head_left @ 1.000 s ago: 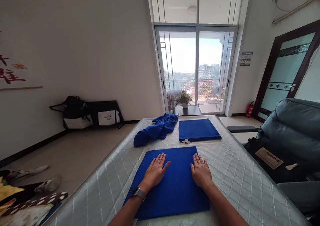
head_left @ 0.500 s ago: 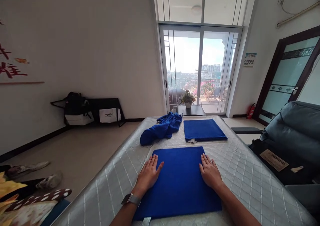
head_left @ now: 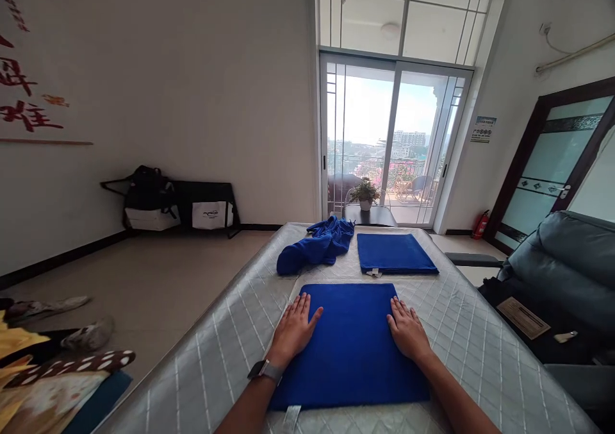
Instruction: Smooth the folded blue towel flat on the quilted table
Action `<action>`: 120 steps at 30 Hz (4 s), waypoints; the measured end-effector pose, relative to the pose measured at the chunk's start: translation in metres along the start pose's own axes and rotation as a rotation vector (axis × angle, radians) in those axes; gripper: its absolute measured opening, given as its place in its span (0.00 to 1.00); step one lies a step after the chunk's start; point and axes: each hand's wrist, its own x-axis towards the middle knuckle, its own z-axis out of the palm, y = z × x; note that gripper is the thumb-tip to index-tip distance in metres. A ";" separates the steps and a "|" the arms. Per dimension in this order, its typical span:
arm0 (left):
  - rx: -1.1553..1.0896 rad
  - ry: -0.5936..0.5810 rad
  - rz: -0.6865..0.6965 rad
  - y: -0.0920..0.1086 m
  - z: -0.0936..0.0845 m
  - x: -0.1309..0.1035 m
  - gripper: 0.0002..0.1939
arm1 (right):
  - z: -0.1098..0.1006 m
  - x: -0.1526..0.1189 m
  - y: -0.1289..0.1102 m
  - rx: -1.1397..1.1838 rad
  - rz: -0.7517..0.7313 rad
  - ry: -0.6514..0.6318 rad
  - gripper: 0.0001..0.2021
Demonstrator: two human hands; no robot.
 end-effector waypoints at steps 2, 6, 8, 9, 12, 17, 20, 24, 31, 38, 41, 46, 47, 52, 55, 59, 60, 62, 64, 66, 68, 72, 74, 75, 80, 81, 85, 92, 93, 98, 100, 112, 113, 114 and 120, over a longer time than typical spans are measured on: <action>0.009 -0.020 0.003 0.002 -0.004 -0.001 0.40 | -0.002 -0.001 -0.001 -0.009 0.008 -0.009 0.32; -0.006 -0.017 -0.015 0.005 -0.010 -0.002 0.41 | -0.007 -0.003 -0.006 -0.020 0.023 -0.022 0.31; -0.016 0.005 -0.015 0.005 -0.010 -0.003 0.42 | -0.009 -0.005 -0.008 -0.017 0.026 -0.026 0.31; -0.021 0.017 -0.013 0.005 -0.009 -0.003 0.41 | -0.011 -0.005 -0.009 -0.015 0.027 -0.026 0.31; -0.029 0.041 0.007 0.002 -0.002 -0.002 0.39 | -0.012 -0.007 -0.011 -0.012 0.032 -0.016 0.31; -0.023 0.028 0.020 -0.005 0.007 0.001 0.37 | -0.011 -0.011 -0.011 0.025 0.037 0.058 0.29; -0.034 0.034 0.019 -0.006 0.007 0.000 0.38 | -0.011 -0.012 -0.010 0.047 0.031 0.104 0.29; -0.029 0.041 0.026 -0.007 0.007 0.000 0.40 | -0.015 -0.015 -0.008 0.045 0.014 0.113 0.29; -0.041 0.059 0.039 -0.011 0.004 -0.001 0.36 | -0.012 -0.029 -0.008 0.063 -0.012 -0.038 0.33; -0.023 0.087 0.034 0.017 -0.023 -0.009 0.38 | -0.013 -0.030 -0.009 0.108 -0.005 -0.069 0.33; -0.093 0.031 0.146 0.064 -0.028 -0.014 0.34 | -0.011 -0.029 -0.008 0.134 -0.005 -0.064 0.33; -0.193 -0.067 0.431 0.157 -0.023 -0.015 0.32 | -0.007 -0.028 -0.006 0.134 -0.025 -0.045 0.32; -0.202 -0.065 0.467 0.170 -0.021 -0.013 0.31 | -0.007 -0.029 -0.005 0.128 -0.035 -0.045 0.31; -0.172 -0.063 0.481 0.190 -0.008 -0.002 0.31 | -0.008 -0.030 -0.005 0.123 -0.041 -0.048 0.31; -0.121 -0.085 0.414 0.167 -0.004 -0.001 0.32 | -0.009 -0.030 -0.006 0.143 -0.029 -0.043 0.32; -0.056 -0.121 0.292 0.110 -0.007 -0.006 0.34 | -0.008 -0.029 -0.006 0.146 -0.023 -0.031 0.32; -0.037 -0.125 0.263 0.093 -0.009 -0.007 0.34 | -0.008 -0.029 -0.006 0.145 -0.021 -0.031 0.32; 0.004 -0.132 0.207 0.059 -0.012 -0.011 0.34 | -0.007 -0.029 -0.006 0.140 -0.019 -0.033 0.32; 0.039 -0.140 0.145 0.031 -0.014 -0.015 0.35 | -0.006 -0.029 -0.007 0.130 -0.019 -0.035 0.32; 0.057 -0.145 0.089 0.011 -0.015 -0.018 0.37 | -0.006 -0.029 -0.007 0.119 -0.021 -0.037 0.32; 0.054 -0.144 0.051 0.003 -0.016 -0.021 0.38 | -0.007 -0.029 -0.008 0.113 -0.018 -0.040 0.32; 0.029 -0.132 0.005 0.003 -0.017 -0.024 0.40 | -0.007 -0.029 -0.008 0.103 -0.014 -0.036 0.33; 0.016 -0.117 0.007 0.005 -0.017 -0.024 0.41 | -0.007 -0.029 -0.009 0.091 -0.011 -0.036 0.33; 0.010 -0.110 0.014 0.005 -0.017 -0.024 0.41 | -0.007 -0.029 -0.009 0.086 -0.007 -0.038 0.33; -0.007 -0.109 0.024 0.004 -0.019 -0.026 0.41 | -0.009 -0.029 -0.008 0.082 -0.007 -0.054 0.34; -0.008 -0.114 0.026 0.005 -0.020 -0.026 0.41 | -0.009 -0.029 -0.008 0.082 -0.004 -0.056 0.34; -0.004 -0.113 0.023 0.007 -0.022 -0.026 0.42 | -0.008 -0.029 -0.008 0.082 0.010 -0.045 0.34; 0.018 -0.089 0.043 0.005 -0.018 -0.026 0.40 | -0.005 -0.028 -0.008 0.085 0.020 -0.032 0.35; 0.019 -0.087 0.046 0.004 -0.017 -0.026 0.40 | -0.005 -0.028 -0.009 0.082 0.021 -0.033 0.35; 0.023 -0.054 0.011 0.003 -0.016 -0.025 0.39 | -0.006 -0.028 -0.009 0.082 0.017 -0.041 0.34; 0.020 -0.012 -0.009 0.004 -0.019 -0.024 0.38 | -0.006 -0.029 -0.008 0.086 0.015 -0.041 0.34; -0.144 -0.025 0.420 0.173 -0.030 -0.025 0.31 | -0.002 -0.028 -0.008 0.102 0.015 -0.025 0.32; -0.155 -0.048 0.448 0.188 -0.027 -0.024 0.31 | -0.001 -0.028 -0.006 0.096 0.000 -0.025 0.32; -0.163 -0.066 0.457 0.200 -0.025 -0.023 0.31 | 0.000 -0.028 -0.005 0.092 -0.014 -0.026 0.31; -0.116 -0.091 0.383 0.189 -0.018 -0.017 0.33 | -0.002 -0.029 -0.006 0.115 -0.008 -0.022 0.32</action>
